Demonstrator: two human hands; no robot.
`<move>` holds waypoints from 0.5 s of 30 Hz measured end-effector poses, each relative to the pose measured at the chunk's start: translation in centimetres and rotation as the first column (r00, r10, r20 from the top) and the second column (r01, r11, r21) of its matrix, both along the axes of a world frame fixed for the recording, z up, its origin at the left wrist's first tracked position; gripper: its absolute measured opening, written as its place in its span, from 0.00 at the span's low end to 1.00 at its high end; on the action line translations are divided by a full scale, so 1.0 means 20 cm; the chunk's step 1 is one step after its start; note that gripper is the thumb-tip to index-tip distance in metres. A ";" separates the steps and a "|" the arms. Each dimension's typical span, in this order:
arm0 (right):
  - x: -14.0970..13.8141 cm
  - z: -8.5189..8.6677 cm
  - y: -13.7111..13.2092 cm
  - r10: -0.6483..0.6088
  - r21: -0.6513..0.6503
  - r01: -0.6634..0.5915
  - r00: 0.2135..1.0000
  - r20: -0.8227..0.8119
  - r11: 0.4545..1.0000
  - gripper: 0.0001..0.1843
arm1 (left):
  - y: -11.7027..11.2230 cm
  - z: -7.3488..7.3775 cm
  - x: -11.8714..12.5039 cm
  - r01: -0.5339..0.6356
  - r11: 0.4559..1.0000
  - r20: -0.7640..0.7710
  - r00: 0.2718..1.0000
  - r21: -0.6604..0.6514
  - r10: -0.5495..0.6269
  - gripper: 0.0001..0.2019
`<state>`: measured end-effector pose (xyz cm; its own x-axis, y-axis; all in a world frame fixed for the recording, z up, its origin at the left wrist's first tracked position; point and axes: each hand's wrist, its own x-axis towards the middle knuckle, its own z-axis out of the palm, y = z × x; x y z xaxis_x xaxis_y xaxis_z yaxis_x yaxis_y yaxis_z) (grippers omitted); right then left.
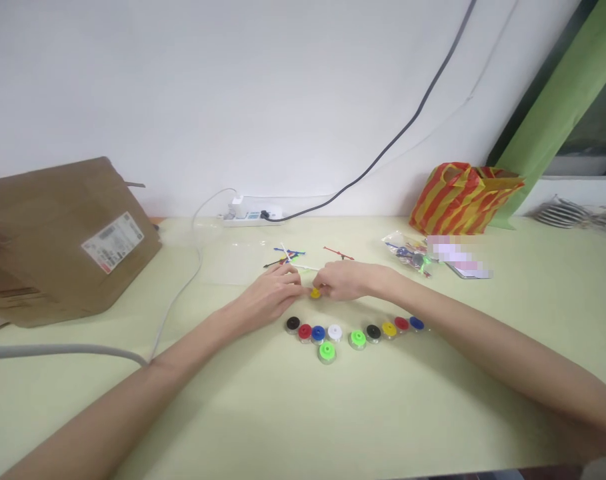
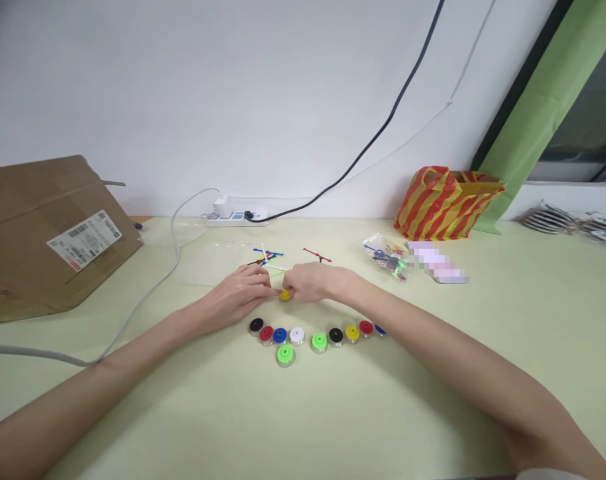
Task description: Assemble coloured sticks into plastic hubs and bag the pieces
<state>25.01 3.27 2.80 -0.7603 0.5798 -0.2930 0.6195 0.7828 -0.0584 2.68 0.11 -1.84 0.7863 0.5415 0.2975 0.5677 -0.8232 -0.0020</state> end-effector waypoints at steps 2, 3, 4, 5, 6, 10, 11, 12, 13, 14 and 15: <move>0.02 0.03 0.01 -0.035 -0.041 0.035 0.999 0.003 0.999 0.16 | -0.02 0.01 0.00 -0.003 1.000 0.000 1.000 0.004 0.003 0.16; 0.04 0.05 0.01 -0.064 -0.043 0.064 0.998 0.005 0.997 0.16 | -0.03 0.02 0.00 -0.003 1.000 0.007 1.000 0.012 0.003 0.16; 0.05 0.08 0.01 -0.096 -0.033 0.096 0.995 0.008 0.995 0.16 | -0.04 0.03 0.01 -0.002 1.000 0.026 1.000 0.023 0.001 0.17; 0.07 0.11 0.00 -0.125 -0.014 0.125 0.992 0.008 0.992 0.17 | -0.06 0.05 0.02 0.003 1.000 0.051 0.999 0.028 -0.004 0.17; 0.09 0.13 0.00 -0.148 0.008 0.148 0.989 0.008 0.989 0.17 | -0.09 0.06 0.03 0.013 1.000 0.083 0.996 0.025 -0.015 0.17; 0.14 0.23 -0.07 -0.169 0.027 0.169 0.986 -0.004 0.985 0.15 | -0.19 0.10 0.08 0.104 0.989 0.132 0.987 -0.101 -0.090 0.11; 0.15 0.24 -0.10 -0.166 0.001 0.166 0.986 -0.009 0.986 0.15 | -0.22 0.11 0.09 0.121 0.982 0.119 0.987 -0.144 -0.104 0.13; 0.15 0.25 -0.12 -0.160 -0.032 0.159 0.987 -0.014 0.987 0.15 | -0.24 0.11 0.10 0.128 0.974 0.110 0.988 -0.185 -0.110 0.16; 0.14 0.25 -0.15 -0.150 -0.065 0.149 0.989 -0.018 0.987 0.16 | -0.26 0.11 0.11 0.129 0.966 0.102 0.989 -0.224 -0.108 0.18; 0.12 0.25 -0.18 -0.136 -0.093 0.134 0.990 -0.018 0.987 0.17 | -0.27 0.11 0.11 0.127 0.958 0.101 0.989 -0.256 -0.104 0.18; 0.11 0.25 -0.22 -0.120 -0.114 0.118 0.993 -0.008 0.986 0.18 | -0.28 0.11 0.12 0.124 0.952 0.107 0.989 -0.280 -0.098 0.18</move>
